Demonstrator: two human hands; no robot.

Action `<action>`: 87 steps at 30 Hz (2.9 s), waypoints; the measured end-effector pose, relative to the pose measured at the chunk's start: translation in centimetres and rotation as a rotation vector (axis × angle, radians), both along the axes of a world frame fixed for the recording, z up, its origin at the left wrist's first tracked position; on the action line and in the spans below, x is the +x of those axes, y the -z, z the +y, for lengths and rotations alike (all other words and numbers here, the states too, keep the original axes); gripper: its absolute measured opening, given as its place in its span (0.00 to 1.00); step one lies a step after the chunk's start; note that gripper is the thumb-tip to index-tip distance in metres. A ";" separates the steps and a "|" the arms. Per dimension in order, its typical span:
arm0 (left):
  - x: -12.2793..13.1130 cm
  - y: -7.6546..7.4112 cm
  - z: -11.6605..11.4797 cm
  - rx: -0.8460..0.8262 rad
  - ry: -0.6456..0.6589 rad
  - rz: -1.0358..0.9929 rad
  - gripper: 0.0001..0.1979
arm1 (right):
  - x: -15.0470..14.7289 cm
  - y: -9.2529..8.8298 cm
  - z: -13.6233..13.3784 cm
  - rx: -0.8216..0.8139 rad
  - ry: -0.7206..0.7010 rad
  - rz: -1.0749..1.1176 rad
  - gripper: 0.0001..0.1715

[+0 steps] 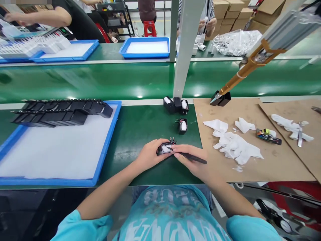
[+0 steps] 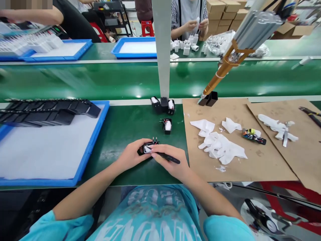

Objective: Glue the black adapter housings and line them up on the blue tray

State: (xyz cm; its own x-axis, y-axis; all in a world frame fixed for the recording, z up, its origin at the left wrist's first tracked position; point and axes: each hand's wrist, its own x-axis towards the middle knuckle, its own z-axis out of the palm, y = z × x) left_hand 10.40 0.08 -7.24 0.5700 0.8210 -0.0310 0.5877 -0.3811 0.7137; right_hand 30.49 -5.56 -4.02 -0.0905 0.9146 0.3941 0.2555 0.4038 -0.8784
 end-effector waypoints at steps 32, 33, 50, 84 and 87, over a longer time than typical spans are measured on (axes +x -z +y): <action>0.0 -0.1 -0.1 -0.015 0.013 0.005 0.18 | -0.5 -0.3 0.3 -0.105 0.072 -0.032 0.06; 0.0 -0.1 -0.1 -0.016 0.014 0.005 0.18 | -0.5 -0.2 0.3 -0.100 0.067 -0.025 0.06; -0.3 0.1 -0.1 0.103 0.072 0.017 0.17 | 0.8 1.5 0.5 -0.280 -0.047 0.256 0.05; -0.2 -2.2 0.2 0.386 0.243 0.004 0.25 | 1.6 1.4 0.9 -0.098 0.254 0.409 0.06; 0.0 -2.3 -0.3 0.488 0.201 0.044 0.23 | 1.6 1.4 1.0 -0.110 0.271 0.401 0.06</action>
